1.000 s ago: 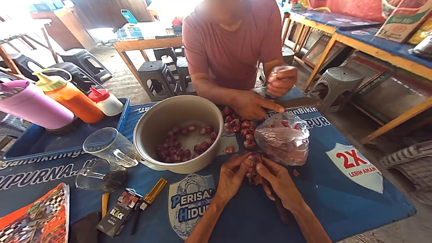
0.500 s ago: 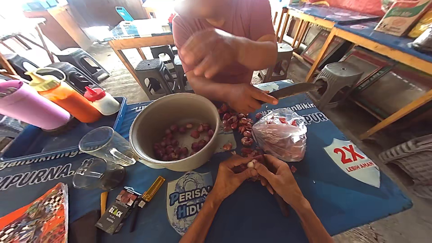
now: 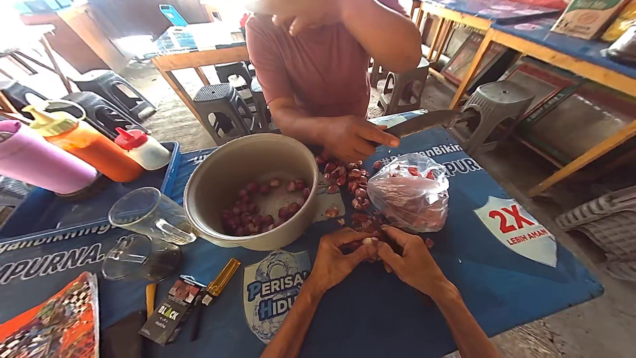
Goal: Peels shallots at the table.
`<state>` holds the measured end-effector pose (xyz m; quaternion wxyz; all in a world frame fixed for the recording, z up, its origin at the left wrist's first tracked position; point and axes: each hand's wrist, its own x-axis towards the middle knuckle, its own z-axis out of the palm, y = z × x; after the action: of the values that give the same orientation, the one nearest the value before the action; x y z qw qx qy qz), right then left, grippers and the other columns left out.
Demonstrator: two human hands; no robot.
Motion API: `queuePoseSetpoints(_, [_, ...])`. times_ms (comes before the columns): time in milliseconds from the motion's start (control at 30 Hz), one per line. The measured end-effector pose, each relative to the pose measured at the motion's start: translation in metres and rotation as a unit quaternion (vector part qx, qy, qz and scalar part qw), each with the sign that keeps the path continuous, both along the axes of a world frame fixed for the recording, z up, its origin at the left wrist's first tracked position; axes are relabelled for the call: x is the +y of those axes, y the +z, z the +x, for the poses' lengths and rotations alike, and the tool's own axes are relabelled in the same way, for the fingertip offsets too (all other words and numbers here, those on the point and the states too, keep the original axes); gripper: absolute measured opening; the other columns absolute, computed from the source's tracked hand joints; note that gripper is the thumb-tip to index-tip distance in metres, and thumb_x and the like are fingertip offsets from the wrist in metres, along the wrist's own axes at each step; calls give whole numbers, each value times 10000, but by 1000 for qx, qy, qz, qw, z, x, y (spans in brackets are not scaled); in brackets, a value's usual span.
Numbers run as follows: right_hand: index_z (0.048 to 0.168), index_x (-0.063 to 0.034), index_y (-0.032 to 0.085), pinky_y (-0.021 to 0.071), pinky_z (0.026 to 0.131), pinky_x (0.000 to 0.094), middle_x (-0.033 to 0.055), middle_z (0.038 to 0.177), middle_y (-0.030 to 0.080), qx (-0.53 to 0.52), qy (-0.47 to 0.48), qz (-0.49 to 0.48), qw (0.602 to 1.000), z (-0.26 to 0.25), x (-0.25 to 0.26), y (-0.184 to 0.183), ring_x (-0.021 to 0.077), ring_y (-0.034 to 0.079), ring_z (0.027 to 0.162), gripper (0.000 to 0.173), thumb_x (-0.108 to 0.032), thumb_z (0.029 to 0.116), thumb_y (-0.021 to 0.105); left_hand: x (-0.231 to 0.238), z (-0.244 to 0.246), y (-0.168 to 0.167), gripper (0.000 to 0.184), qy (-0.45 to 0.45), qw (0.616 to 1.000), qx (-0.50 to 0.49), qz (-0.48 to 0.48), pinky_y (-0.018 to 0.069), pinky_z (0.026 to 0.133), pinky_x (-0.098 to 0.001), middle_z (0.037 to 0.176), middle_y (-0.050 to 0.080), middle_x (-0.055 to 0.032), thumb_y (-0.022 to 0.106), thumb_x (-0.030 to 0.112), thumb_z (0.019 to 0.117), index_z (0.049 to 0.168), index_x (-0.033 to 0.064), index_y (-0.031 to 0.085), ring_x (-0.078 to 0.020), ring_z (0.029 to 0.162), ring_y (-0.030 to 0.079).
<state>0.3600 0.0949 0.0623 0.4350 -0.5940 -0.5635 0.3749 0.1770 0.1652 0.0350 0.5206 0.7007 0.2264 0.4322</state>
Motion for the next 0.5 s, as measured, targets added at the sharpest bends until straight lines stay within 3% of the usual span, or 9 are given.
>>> queuePoseSetpoints(267, [1135,-73,666,444,426,168,-58,726,629,80,-12,-15,997,4,4,-2,8,527,488,242,-237,1003,547,-1,3,8,259,-13,996,-18,-88,605,864,-272,1080,734,-80,636,79,994,1204,-72,651,-100,934,717])
queuePoseSetpoints(333, [1121,-88,673,451,427,171,-57,727,624,78,-22,-18,997,3,5,-3,16,531,490,253,-298,1002,599,-2,4,8,264,-10,995,-7,-99,605,860,-272,1075,732,-83,619,97,1011,1213,-71,646,-104,930,717])
queuePoseSetpoints(500, [1081,-70,660,441,410,182,-51,673,585,97,-43,-36,994,4,6,-3,30,510,461,210,-248,1007,577,-3,8,7,277,-22,995,-1,-98,600,881,-284,1119,723,-104,525,74,1045,1245,-81,638,-105,957,713])
